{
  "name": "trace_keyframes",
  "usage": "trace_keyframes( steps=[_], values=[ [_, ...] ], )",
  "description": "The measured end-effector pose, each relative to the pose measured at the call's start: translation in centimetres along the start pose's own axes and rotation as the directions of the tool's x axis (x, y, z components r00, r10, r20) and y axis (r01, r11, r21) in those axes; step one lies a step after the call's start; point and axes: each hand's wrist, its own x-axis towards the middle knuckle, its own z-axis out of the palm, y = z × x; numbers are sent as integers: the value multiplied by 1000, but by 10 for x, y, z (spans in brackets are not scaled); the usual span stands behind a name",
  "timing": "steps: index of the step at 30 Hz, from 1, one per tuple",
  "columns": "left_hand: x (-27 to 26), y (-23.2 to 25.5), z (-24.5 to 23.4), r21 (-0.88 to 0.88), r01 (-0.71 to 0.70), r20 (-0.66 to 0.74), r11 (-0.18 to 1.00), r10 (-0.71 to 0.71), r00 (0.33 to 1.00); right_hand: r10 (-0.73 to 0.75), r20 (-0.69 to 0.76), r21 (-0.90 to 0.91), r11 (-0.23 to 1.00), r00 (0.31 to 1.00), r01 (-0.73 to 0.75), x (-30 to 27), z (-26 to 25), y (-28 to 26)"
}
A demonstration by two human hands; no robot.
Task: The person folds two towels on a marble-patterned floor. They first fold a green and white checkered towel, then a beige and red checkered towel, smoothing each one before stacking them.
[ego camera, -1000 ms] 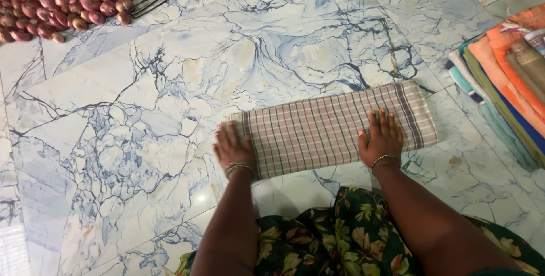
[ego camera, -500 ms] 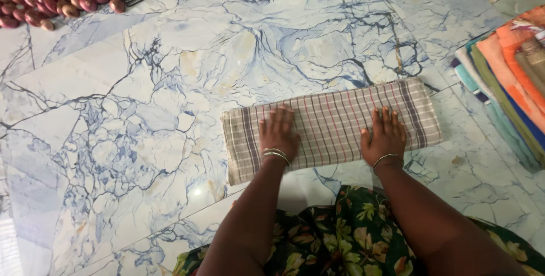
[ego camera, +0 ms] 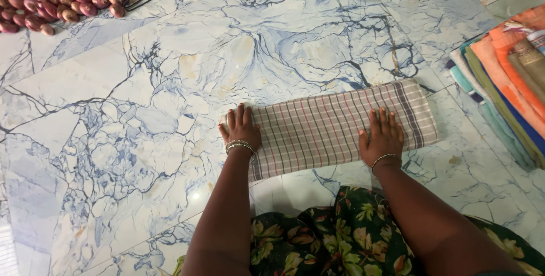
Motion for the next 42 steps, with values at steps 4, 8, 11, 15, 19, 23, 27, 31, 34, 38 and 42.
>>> trace_keyframes(
  steps=[4,8,11,15,19,23,27,31,34,38,42],
  values=[
    [-6,16,-16,146,15,33,989,-20,999,21,34,-8,1000,999,-20,3,6,2],
    [-33,25,-15,277,-60,41,959,50,998,16,124,-118,993,992,-1,8,4,0],
    [-49,26,-31,237,-73,112,969,47,993,57,272,-220,975,961,4,19,-22,-14],
    [-69,10,-56,240,-92,116,966,65,991,276,628,-388,921,728,-14,21,-70,-35],
    [-82,-12,-71,203,-73,127,977,48,991,317,579,-217,948,751,-233,20,-99,-25],
    [-95,-28,-72,139,-82,100,987,68,993,136,318,-36,991,938,-131,23,-90,6],
    [-94,-31,-74,59,-31,89,998,25,996,335,569,-105,935,751,-338,38,-65,29],
    [-89,-37,-82,-36,44,-78,998,-47,996,286,514,-85,955,809,-284,50,-50,55],
    [-84,-34,-98,-122,215,-205,969,-237,950,213,137,154,960,967,-233,61,-55,70],
    [-87,-27,-112,-417,-284,-661,863,-73,747,96,-488,425,894,867,141,75,-82,72],
    [-78,-35,-103,-414,-517,-779,749,1,627,209,-511,629,752,834,197,82,-99,68]
  ],
)
